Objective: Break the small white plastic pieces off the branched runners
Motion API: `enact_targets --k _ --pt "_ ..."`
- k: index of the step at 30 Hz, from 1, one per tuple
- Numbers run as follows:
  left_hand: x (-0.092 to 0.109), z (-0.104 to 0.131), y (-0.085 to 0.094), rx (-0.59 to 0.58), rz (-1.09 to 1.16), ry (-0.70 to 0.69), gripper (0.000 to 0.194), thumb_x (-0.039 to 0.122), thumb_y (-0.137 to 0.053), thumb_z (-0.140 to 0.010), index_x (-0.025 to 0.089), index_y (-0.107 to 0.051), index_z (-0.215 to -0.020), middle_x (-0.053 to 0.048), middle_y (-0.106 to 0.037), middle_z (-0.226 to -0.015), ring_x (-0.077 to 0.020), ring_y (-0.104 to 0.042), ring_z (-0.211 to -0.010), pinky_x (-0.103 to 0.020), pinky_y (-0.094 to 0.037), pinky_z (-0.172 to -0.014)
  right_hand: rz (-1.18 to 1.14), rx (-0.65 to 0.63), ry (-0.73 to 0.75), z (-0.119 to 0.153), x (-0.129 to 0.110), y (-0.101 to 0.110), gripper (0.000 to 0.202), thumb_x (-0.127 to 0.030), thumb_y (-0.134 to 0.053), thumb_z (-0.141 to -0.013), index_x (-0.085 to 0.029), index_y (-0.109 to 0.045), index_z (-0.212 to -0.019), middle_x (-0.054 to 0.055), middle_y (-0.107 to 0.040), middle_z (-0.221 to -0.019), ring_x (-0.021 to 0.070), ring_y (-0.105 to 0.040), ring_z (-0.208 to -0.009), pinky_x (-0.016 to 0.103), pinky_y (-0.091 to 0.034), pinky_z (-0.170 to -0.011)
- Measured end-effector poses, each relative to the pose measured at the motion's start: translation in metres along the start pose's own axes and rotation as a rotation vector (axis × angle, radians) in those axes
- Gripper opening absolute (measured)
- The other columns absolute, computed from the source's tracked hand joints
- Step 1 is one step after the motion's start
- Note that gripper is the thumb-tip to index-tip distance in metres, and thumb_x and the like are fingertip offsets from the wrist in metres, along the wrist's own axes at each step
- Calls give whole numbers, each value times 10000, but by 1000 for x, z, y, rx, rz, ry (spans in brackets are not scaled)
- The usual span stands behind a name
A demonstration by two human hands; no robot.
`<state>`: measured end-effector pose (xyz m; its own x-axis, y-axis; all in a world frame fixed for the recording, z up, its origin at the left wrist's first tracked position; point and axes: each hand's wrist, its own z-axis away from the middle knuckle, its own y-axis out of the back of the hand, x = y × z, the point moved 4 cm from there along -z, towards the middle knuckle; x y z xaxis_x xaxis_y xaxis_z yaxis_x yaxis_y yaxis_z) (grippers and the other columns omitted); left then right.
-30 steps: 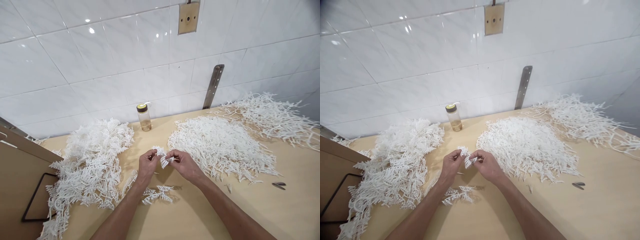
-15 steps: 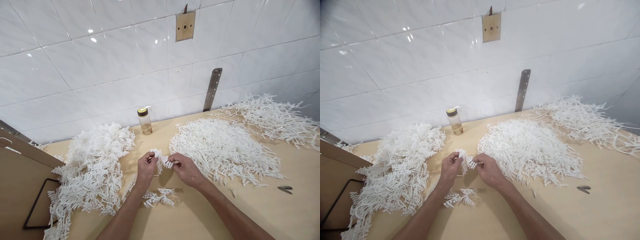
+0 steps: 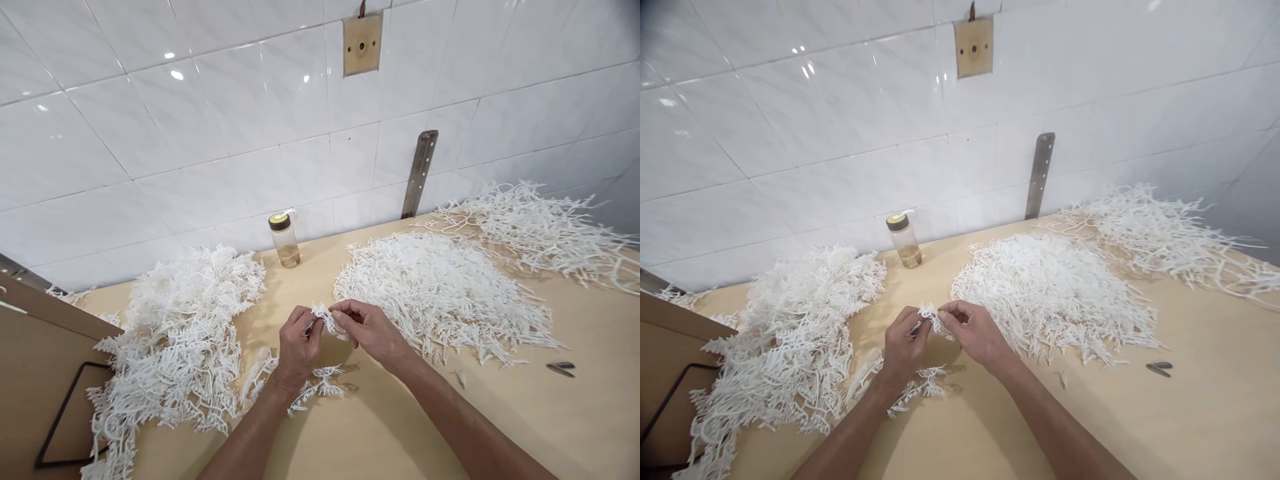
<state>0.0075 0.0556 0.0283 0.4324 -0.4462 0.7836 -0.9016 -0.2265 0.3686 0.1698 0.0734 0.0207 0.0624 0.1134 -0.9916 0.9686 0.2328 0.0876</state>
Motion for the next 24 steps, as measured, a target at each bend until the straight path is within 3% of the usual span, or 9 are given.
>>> enact_targets --k 8,13,16,22,24 --pt "-4 -1 -4 -35 -17 63 125 201 -583 -831 207 -685 -758 -40 -631 -773 -154 -570 -669 -241 -426 -598 -2 -19 -42 2 0 -2 334 -513 -648 -828 -180 -665 -810 -16 -567 -643 107 -465 -541 240 -401 -508" --pt "-2 -1 -3 -20 -22 47 135 202 -580 -825 209 -676 -730 -33 -608 -731 -157 -543 -659 -248 -401 -610 -104 -94 -145 4 9 -9 403 -580 -649 -804 -178 -664 -818 -26 -555 -641 90 -449 -486 231 -377 -458" --pt "1 0 -2 -17 -13 51 144 222 -591 -822 212 -683 -711 -31 -609 -711 -156 -520 -647 -255 -394 -625 -171 -83 -128 3 10 -9 407 -579 -669 -790 -174 -637 -769 -35 -523 -615 85 -439 -488 224 -375 -464" --pt "-5 1 -6 -87 112 279 181 324 -632 -803 188 -633 -684 30 -486 -572 -112 -406 -543 -228 -330 -540 -178 -25 -133 0 13 -4 421 -582 -680 -776 -179 -587 -695 -39 -488 -557 90 -428 -479 225 -365 -460" --pt "-8 0 -9 -140 215 328 178 341 -640 -790 175 -642 -727 30 -508 -591 -108 -425 -555 -221 -342 -545 -161 -24 -156 -1 16 -3 424 -580 -691 -764 -180 -576 -686 -42 -482 -553 84 -416 -465 219 -343 -436"
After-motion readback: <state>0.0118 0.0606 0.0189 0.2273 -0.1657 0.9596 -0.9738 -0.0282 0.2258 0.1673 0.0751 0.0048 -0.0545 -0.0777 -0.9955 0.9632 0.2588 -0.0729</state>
